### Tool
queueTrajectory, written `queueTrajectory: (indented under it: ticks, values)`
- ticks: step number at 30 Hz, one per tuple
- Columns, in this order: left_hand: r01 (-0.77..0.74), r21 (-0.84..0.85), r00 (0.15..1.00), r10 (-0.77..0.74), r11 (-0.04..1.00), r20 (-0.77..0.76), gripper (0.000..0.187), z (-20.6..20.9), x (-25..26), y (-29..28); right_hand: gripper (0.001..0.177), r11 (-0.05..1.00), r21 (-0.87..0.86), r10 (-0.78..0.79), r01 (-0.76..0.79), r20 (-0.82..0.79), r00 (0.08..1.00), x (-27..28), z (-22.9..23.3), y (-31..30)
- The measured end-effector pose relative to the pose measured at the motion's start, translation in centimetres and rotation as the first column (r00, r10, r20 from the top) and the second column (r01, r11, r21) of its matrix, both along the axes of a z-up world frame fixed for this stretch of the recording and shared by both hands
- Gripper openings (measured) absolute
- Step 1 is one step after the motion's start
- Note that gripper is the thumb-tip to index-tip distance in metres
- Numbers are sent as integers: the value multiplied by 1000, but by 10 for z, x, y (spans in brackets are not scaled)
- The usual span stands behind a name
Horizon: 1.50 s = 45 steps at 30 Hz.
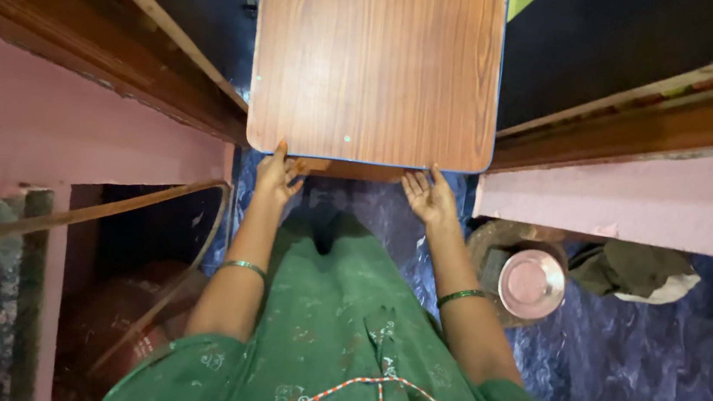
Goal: The person carries a small wooden table across a room with blue marble flooring, navigating around a bed and other furniture. The person holds the table with both hands and walks from one area to another, eventually placing it near a doorway.
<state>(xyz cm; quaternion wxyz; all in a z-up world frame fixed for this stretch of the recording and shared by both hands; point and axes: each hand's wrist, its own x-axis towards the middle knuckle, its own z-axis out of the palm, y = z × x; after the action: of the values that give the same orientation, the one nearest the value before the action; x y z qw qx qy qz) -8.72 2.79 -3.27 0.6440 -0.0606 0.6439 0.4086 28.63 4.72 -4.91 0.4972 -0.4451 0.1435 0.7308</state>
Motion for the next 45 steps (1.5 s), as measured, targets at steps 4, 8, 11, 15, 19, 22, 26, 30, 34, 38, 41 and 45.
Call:
queueTrajectory:
  ticks: [4,8,11,15,19,22,26,30,34,38,41,45]
  values:
    - [52,23,999,-53,998,11,45,3,-3,-4,43,1000,26,14,-15,45,999,1,-9,7]
    - [50,13,999,-50,999,21,47,-18,-7,-8,30,998,48,34,-36,33,999,2,-8,8]
    - [-14,48,998,11,999,67,50,-40,-9,-20,30,995,-103,5,-6,-13,1000,6,-4,3]
    - [-99,51,979,88,994,186,45,-47,-2,-68,25,983,-183,2,-3,-7,1000,25,-1,-34]
    - [-130,12,954,121,992,276,44,-21,6,-117,28,983,-170,62,-71,-55,997,40,9,-78]
    - [-122,-11,946,119,993,301,48,-10,16,-157,28,977,-205,37,-51,-73,997,48,16,-118]
    - [-132,31,918,110,991,380,51,-13,20,-203,22,973,-230,-11,12,3,1000,50,23,-168]
    - [-70,-66,952,86,995,292,42,-11,12,-238,26,979,-199,29,-36,-39,999,43,25,-212]
    - [-70,-48,946,82,996,315,41,-21,1,-267,25,968,-251,19,-25,-27,999,29,22,-245]
    - [-116,-87,945,137,989,295,35,-31,0,-283,24,961,-272,56,-54,1,998,28,24,-254]
    - [-165,-9,954,161,986,254,33,-43,9,-288,29,963,-255,92,-91,-9,996,27,21,-253]
    - [-282,-34,917,280,959,286,33,-51,45,-271,28,966,-178,194,-189,9,981,25,15,-252]
